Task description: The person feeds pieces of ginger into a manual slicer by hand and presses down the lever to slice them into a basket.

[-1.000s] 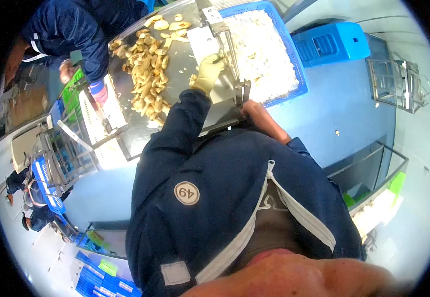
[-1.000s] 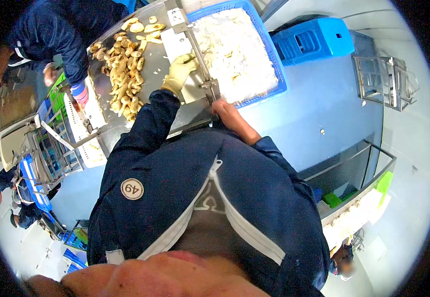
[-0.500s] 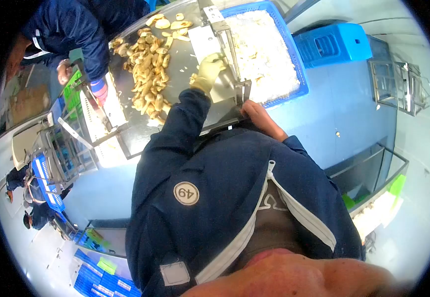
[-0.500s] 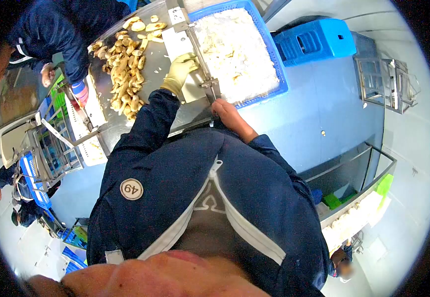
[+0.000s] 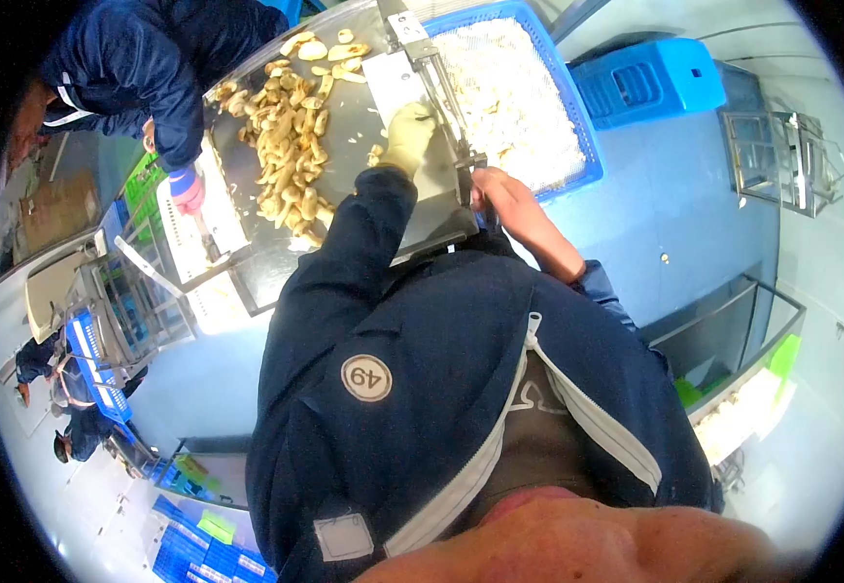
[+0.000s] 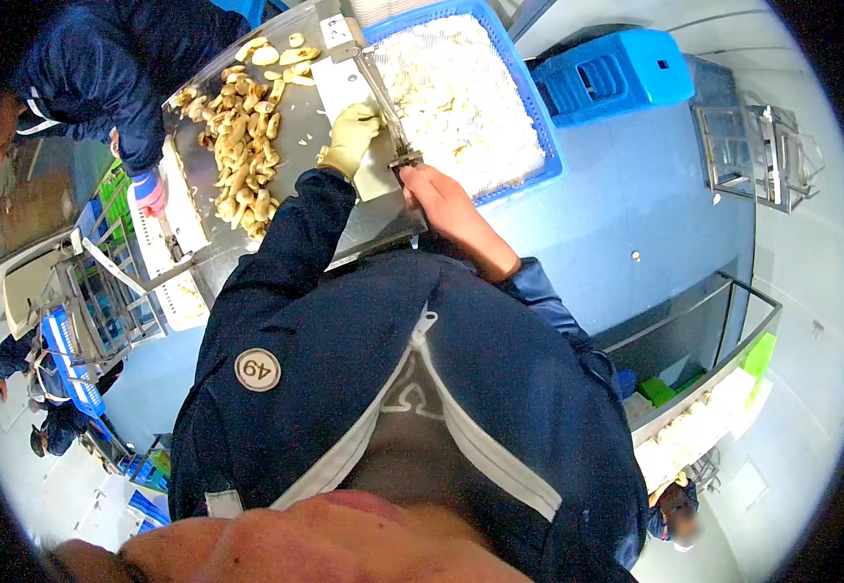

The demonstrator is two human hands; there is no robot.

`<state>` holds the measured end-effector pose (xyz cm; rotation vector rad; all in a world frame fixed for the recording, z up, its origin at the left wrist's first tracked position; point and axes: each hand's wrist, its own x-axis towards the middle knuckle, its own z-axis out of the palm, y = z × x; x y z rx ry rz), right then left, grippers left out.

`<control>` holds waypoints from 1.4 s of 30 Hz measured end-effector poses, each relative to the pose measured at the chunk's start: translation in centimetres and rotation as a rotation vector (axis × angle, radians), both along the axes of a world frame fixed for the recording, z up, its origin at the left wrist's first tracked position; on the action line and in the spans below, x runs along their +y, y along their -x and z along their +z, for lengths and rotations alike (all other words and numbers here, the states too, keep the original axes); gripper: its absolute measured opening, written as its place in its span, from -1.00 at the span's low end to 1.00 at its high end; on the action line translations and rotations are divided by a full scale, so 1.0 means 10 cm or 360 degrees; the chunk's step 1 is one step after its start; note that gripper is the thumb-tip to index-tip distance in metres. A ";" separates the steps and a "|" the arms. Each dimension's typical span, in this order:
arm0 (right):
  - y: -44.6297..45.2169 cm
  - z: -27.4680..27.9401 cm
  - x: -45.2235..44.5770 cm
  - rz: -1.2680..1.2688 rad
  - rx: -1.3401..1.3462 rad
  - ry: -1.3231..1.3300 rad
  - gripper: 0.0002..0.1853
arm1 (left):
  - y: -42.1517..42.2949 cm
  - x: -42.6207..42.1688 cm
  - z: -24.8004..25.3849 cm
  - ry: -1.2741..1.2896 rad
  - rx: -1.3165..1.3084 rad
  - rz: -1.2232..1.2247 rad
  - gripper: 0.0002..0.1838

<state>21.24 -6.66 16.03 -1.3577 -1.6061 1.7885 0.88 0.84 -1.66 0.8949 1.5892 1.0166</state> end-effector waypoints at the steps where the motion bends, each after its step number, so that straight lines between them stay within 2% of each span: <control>1: 0.04 0.06 0.01 -0.0028 0.0073 0.0101 -0.58 | 0.01 0.02 -0.05 -0.0021 0.0132 -0.0039 -0.85; 4: -0.11 -0.41 -0.12 0.0101 -0.0022 0.0061 -0.58 | 0.00 0.00 -0.10 -0.0016 -0.0361 0.0179 -0.86; 5: -0.18 -0.68 -0.19 0.0165 0.0000 -0.0068 -0.59 | -0.02 -0.01 -0.14 -0.0052 -0.0155 0.0155 -0.86; 7: -0.22 -0.89 -0.28 0.0163 -0.0038 -0.0036 -0.60 | -0.04 0.00 -0.22 -0.0119 0.0263 0.0106 -0.84; 10: -0.22 -1.04 -0.28 0.0246 0.0020 -0.0220 -0.64 | -0.22 -0.02 0.36 0.0047 0.0247 0.0240 -0.84; 11: -0.23 -0.98 -0.28 0.0257 0.0015 -0.0256 -0.64 | -0.25 0.01 0.24 -0.0013 0.0280 0.0225 -0.84; 12: -0.22 -0.86 -0.25 0.0270 0.0005 -0.0298 -0.64 | -0.26 0.03 0.33 -0.0077 0.0307 0.0212 -0.83; 13: -0.18 -0.76 -0.25 0.0211 0.0010 -0.0248 -0.64 | -0.24 0.03 0.42 0.0118 0.0121 0.0173 -0.82; 16: -0.17 -0.68 -0.25 0.0154 0.0059 -0.0119 -0.63 | -0.20 0.06 0.41 0.0232 -0.0382 0.0235 -0.78; 17: -0.15 -0.68 -0.25 0.0125 0.0065 -0.0114 -0.63 | -0.26 0.05 0.46 -0.0075 -0.0271 0.0339 -0.79; 19: -0.16 -0.70 -0.25 0.0134 0.0060 -0.0081 -0.63 | -0.27 -0.04 0.55 -0.0287 -0.0068 0.0281 -0.80; 20: -0.17 -0.71 -0.24 0.0138 0.0056 -0.0071 -0.64 | -0.29 -0.11 0.88 -0.0400 0.0031 0.0251 -0.80; 21: -0.17 -0.70 -0.24 0.0144 0.0046 -0.0074 -0.64 | -0.21 -0.27 1.43 -0.0200 0.0093 0.0265 -0.79; 23: -0.17 -0.68 -0.24 0.0146 0.0038 -0.0082 -0.64 | 0.43 -0.25 0.53 -0.0754 0.0951 0.0152 -0.74; 24: -0.16 -0.68 -0.23 0.0159 0.0050 -0.0092 -0.65 | 0.54 -0.41 0.80 -0.0460 0.0986 0.0333 -0.76; 25: -0.16 -0.67 -0.22 0.0169 0.0057 -0.0098 -0.65 | 0.82 -0.52 0.74 -0.0357 0.1250 0.0333 -0.74; 26: -0.17 -0.66 -0.23 0.0185 0.0061 -0.0095 -0.65 | 0.91 -0.67 0.99 -0.0086 0.1783 0.0127 -0.74; 27: -0.18 -0.68 -0.24 0.0177 0.0063 -0.0093 -0.66 | 1.17 -0.77 0.57 0.0038 0.2050 0.0277 -0.80; 28: -0.18 -0.71 -0.24 0.0170 0.0064 -0.0093 -0.66 | 1.17 -0.84 0.66 0.0321 0.2024 0.0158 -0.81; 30: -0.18 -0.75 -0.22 0.0179 0.0054 -0.0139 -0.67 | 1.31 -0.88 0.48 0.0017 0.2258 -0.0237 -0.84; 32: -0.18 -0.77 -0.23 0.0209 0.0034 -0.0222 -0.68 | 1.30 -0.83 0.44 0.0033 0.2297 -0.0315 -0.84; 33: -0.18 -0.77 -0.25 0.0159 0.0034 -0.0133 -0.68 | 1.27 -0.80 0.47 0.0043 0.2314 -0.0353 -0.85; 36: -0.15 -0.77 -0.24 0.0065 0.0044 0.0020 -0.68 | 1.18 -0.67 0.56 0.0020 0.2022 -0.0142 -0.79; 39: -0.17 -0.76 -0.27 0.0075 0.0068 -0.0006 -0.68 | 0.71 -0.49 0.76 -0.0247 0.1780 -0.0484 -0.81; 40: -0.17 -0.78 -0.27 0.0073 0.0091 -0.0022 -0.67 | 0.50 -0.38 0.75 -0.0444 0.1723 -0.0479 -0.84; 41: -0.17 -0.81 -0.25 0.0070 0.0114 -0.0044 -0.67 | 0.28 -0.36 0.78 -0.0669 0.1452 -0.0339 -0.84; 42: -0.16 -0.82 -0.25 0.0066 0.0109 -0.0011 -0.67 | 0.07 -0.32 0.97 -0.0682 0.1386 -0.0411 -0.76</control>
